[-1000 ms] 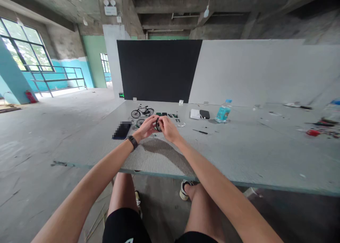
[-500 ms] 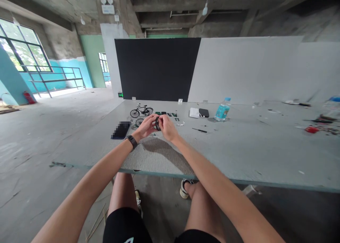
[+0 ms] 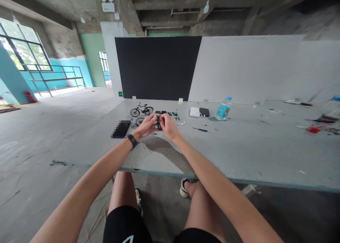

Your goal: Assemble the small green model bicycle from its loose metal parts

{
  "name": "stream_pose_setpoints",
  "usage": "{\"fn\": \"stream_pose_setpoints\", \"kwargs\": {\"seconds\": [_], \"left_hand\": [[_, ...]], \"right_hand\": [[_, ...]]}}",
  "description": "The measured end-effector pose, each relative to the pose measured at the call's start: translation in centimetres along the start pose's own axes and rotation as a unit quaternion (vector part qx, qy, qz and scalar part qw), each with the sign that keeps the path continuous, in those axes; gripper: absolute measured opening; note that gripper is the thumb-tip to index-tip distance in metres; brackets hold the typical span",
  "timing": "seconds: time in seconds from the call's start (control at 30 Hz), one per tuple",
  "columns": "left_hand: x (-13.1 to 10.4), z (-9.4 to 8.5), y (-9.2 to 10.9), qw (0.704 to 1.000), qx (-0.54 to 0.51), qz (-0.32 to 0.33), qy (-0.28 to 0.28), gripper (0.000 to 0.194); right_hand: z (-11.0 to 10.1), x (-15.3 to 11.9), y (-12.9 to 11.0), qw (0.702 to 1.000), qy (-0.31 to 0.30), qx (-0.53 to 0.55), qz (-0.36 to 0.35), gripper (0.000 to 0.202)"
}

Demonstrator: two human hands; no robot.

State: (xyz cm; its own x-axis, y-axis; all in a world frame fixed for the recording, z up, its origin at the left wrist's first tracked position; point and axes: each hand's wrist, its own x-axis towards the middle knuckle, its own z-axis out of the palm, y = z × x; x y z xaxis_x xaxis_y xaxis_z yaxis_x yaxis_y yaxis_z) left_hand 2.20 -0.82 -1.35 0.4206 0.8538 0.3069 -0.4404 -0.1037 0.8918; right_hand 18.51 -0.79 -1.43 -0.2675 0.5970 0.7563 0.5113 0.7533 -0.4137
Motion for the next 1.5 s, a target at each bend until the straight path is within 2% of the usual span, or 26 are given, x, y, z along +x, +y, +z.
{"fn": "stream_pose_setpoints", "kwargs": {"seconds": [0.1, 0.3, 0.47, 0.63, 0.7, 0.83, 1.07, 1.23, 1.33, 1.5], "left_hand": [[0.0, -0.2, -0.2, 1.0, 0.014, 0.008, -0.01, 0.043], [0.3, -0.2, -0.7, 0.999, 0.033, 0.024, 0.01, 0.046], [0.2, -0.3, -0.4, 0.999, 0.03, 0.036, 0.023, 0.05], [0.2, -0.7, 0.2, 0.995, 0.014, 0.065, 0.078, 0.048], [0.4, -0.9, 0.3, 0.993, 0.016, 0.063, 0.096, 0.047], [0.8, -1.1, 0.4, 0.991, 0.039, 0.062, 0.113, 0.043], [0.7, -0.8, 0.7, 0.984, 0.124, 0.074, 0.102, 0.036], [0.5, -0.3, 1.2, 0.976, 0.097, 0.114, 0.157, 0.057], [0.7, -0.4, 1.0, 0.974, 0.091, 0.087, 0.189, 0.055], [1.2, -0.9, -0.1, 0.981, 0.143, 0.033, 0.129, 0.035]], "right_hand": [[-0.2, -0.1, -0.1, 1.0, -0.006, 0.001, 0.007, 0.012], [-0.2, -0.1, -0.3, 1.0, -0.012, 0.008, 0.016, 0.012], [-0.4, -0.2, -0.4, 0.999, -0.001, 0.036, 0.024, 0.025], [-0.8, -0.6, -1.1, 0.995, -0.045, 0.083, -0.019, 0.046], [-0.7, -0.5, -1.0, 0.997, -0.028, 0.074, -0.024, 0.042], [-0.6, -0.3, -0.6, 0.998, 0.014, 0.059, 0.008, 0.035], [-0.3, -0.3, -0.2, 0.994, 0.023, 0.099, 0.051, 0.037], [0.2, -0.2, 0.6, 0.982, 0.047, 0.141, 0.117, 0.038], [0.6, -0.3, 1.7, 0.965, 0.064, 0.191, 0.166, 0.041], [1.2, -0.6, 3.2, 0.948, 0.078, 0.228, 0.208, 0.042]]}}
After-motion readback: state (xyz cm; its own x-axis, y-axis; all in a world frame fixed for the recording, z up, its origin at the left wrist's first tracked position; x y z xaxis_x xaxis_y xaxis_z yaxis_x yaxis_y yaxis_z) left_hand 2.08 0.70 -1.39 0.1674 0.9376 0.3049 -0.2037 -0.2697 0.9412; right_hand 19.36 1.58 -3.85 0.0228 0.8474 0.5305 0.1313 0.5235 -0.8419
